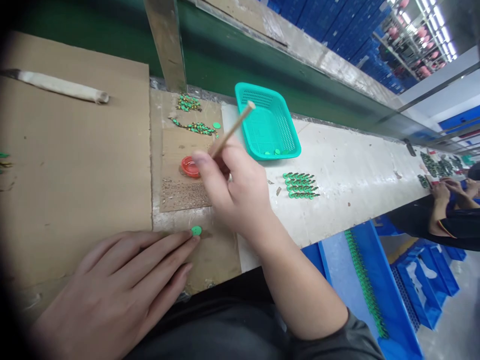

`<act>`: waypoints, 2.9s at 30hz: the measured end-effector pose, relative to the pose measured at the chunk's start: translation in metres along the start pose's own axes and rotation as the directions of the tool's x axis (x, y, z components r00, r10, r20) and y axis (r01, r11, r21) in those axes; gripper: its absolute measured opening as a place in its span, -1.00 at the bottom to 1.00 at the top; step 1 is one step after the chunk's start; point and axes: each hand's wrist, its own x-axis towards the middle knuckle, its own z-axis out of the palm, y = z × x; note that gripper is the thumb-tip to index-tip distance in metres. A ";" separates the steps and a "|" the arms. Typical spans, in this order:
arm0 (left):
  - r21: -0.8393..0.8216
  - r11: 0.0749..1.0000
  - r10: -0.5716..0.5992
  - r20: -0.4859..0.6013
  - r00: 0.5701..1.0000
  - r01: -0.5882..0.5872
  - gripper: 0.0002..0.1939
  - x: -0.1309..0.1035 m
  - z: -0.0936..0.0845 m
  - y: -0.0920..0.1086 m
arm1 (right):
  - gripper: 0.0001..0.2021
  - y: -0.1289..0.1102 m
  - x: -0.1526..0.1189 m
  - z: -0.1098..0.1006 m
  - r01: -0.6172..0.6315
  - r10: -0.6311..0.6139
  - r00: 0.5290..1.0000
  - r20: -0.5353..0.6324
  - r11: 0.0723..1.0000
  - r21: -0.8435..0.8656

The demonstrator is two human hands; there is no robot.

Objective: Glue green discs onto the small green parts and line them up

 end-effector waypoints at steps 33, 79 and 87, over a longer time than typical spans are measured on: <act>-0.028 0.998 -0.057 0.028 0.998 0.058 -0.64 -0.002 0.001 0.004 | -0.84 -0.018 -0.078 -0.008 0.016 -0.027 0.988 0.154 0.997 0.075; -0.081 0.991 -0.100 0.122 0.988 0.110 -0.82 -0.006 -0.025 0.008 | -0.84 -0.034 -0.106 -0.015 -0.013 0.023 0.927 0.374 1.000 -0.029; -0.010 0.989 -0.149 0.094 0.984 0.151 -0.83 -0.018 -0.031 0.011 | -0.86 -0.032 -0.108 -0.009 0.034 -0.037 0.932 0.359 0.999 0.016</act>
